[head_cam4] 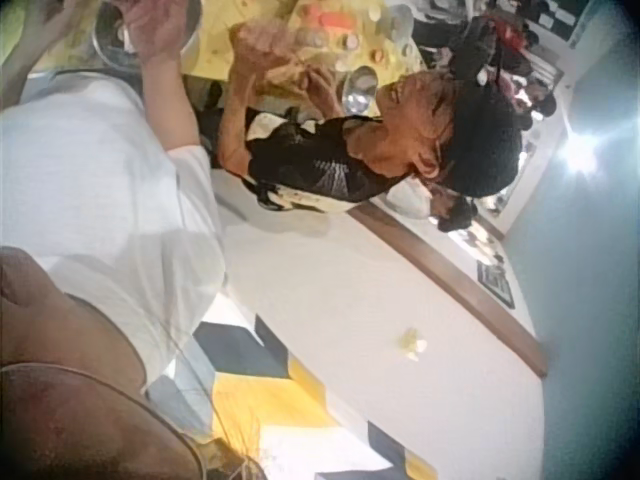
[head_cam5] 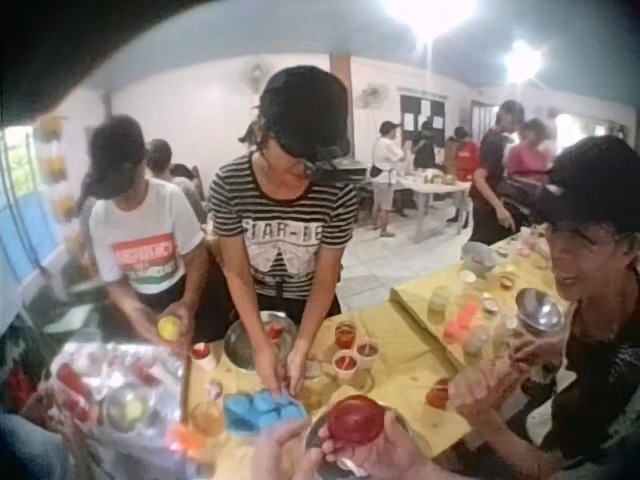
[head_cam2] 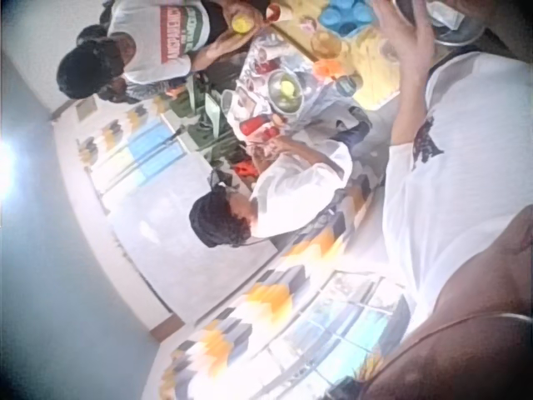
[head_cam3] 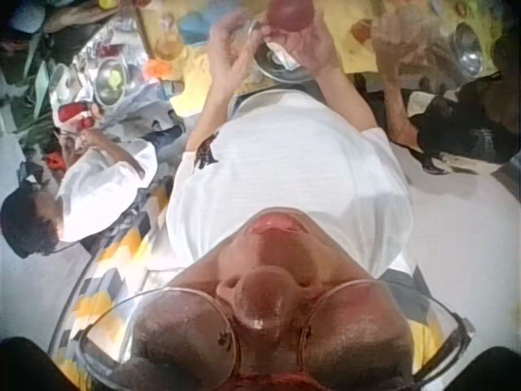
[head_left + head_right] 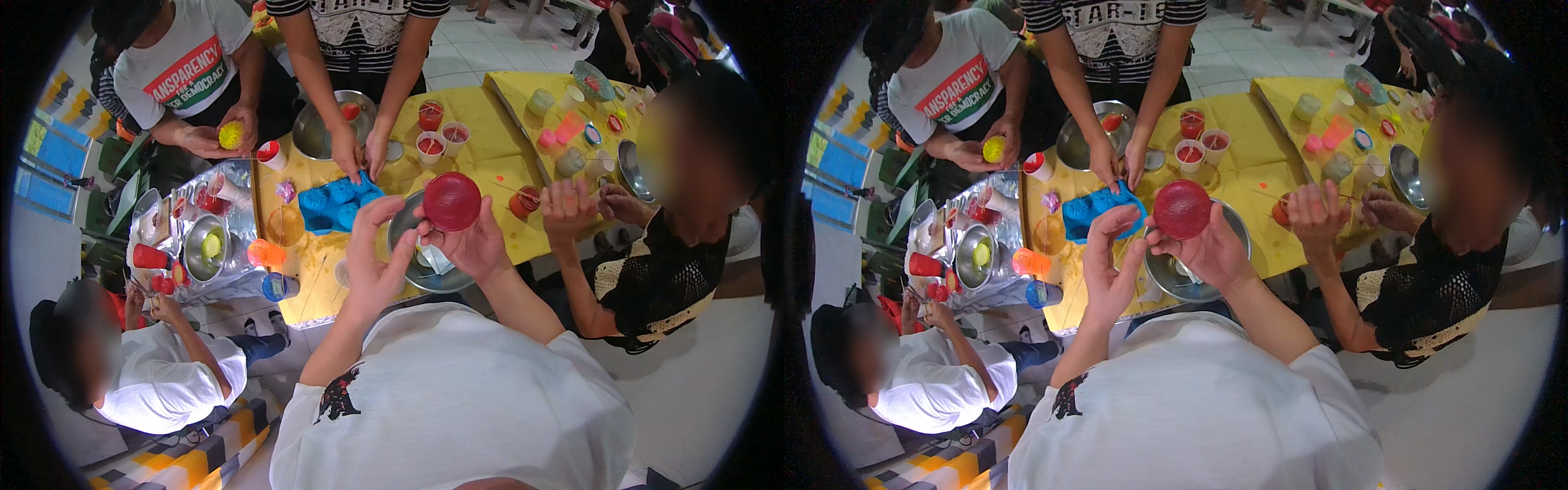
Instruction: The person uses a blue silicone mold to shape red candy paste into round balls. They press the paste into the mold, remove the formed balls, and insert a wooden stick into each one. The finished lollipops are placed into small paper cups on the table.
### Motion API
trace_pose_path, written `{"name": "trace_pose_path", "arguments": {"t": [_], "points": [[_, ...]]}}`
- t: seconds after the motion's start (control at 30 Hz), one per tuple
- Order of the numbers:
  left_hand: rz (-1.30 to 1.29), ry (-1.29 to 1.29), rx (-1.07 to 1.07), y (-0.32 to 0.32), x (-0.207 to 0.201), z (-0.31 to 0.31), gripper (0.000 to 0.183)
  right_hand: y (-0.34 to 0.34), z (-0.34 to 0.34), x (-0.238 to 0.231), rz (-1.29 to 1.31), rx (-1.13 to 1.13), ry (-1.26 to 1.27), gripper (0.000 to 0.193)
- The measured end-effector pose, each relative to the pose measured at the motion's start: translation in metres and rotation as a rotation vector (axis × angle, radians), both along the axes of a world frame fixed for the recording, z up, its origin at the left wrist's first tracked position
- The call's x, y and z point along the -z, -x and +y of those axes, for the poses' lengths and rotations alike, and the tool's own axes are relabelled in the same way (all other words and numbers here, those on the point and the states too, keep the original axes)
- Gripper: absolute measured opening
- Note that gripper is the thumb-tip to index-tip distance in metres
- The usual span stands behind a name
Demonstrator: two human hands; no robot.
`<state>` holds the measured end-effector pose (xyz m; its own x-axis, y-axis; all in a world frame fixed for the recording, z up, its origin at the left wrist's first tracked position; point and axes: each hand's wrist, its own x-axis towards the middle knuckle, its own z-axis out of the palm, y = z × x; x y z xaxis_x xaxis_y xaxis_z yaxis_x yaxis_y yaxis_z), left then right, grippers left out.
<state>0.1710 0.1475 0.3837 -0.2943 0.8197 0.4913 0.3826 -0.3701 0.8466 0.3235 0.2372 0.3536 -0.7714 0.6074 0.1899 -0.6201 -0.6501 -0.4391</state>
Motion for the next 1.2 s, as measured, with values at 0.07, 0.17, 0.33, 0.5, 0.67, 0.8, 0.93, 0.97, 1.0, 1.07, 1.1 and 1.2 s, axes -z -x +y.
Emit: {"name": "trace_pose_path", "arguments": {"t": [0.07, 0.17, 0.33, 0.5, 0.67, 0.8, 0.93, 0.97, 1.0, 1.07, 1.1, 1.2], "points": [[0.0, 0.003, 0.037, -0.011, -0.005, 0.001, 0.035, -0.005, -0.001, -0.001, -0.064, 0.08, -0.103, 0.07], [-0.304, 0.091, 0.138, -0.029, -0.004, 0.001, 0.04, -0.012, -0.002, -0.018, -0.275, 0.264, -0.312, 0.06], [-0.952, 0.229, 0.4, -0.04, 0.0, 0.001, 0.055, -0.02, -0.003, -0.033, -0.757, 0.65, -0.945, 0.065], [-1.187, 0.263, 0.46, -0.044, 0.003, 0.003, 0.058, -0.025, -0.003, -0.046, -0.929, 0.834, -1.217, 0.066], [-1.334, 0.257, 0.537, -0.045, 0.006, 0.004, 0.053, -0.028, 0.001, -0.047, -0.933, 0.875, -1.303, 0.075], [-1.352, 0.287, 0.445, -0.05, 0.012, 0.007, 0.043, -0.031, -0.002, -0.04, -0.924, 0.863, -1.334, 0.078], [-1.336, 0.308, 0.384, -0.054, 0.019, 0.007, 0.036, -0.039, 0.0, -0.029, -0.941, 0.837, -1.348, 0.077], [-1.314, 0.301, 0.356, -0.057, 0.02, 0.009, 0.035, -0.041, 0.0, -0.026, -0.945, 0.831, -1.341, 0.076], [-1.292, 0.294, 0.329, -0.059, 0.02, 0.01, 0.034, -0.042, -0.001, -0.022, -0.934, 0.804, -1.29, 0.072], [-1.096, 0.292, 0.221, -0.065, 0.024, 0.013, 0.033, -0.043, -0.006, -0.012, -0.909, 0.753, -1.191, 0.063], [-0.922, 0.293, 0.142, -0.069, 0.026, 0.015, 0.033, -0.04, -0.01, -0.007, -0.774, 0.637, -0.88, 0.057], [0.095, 0.157, -0.033, -0.075, 0.019, 0.016, 0.037, -0.035, -0.016, 0.01, -0.359, 0.347, -0.078, 0.046]]}}
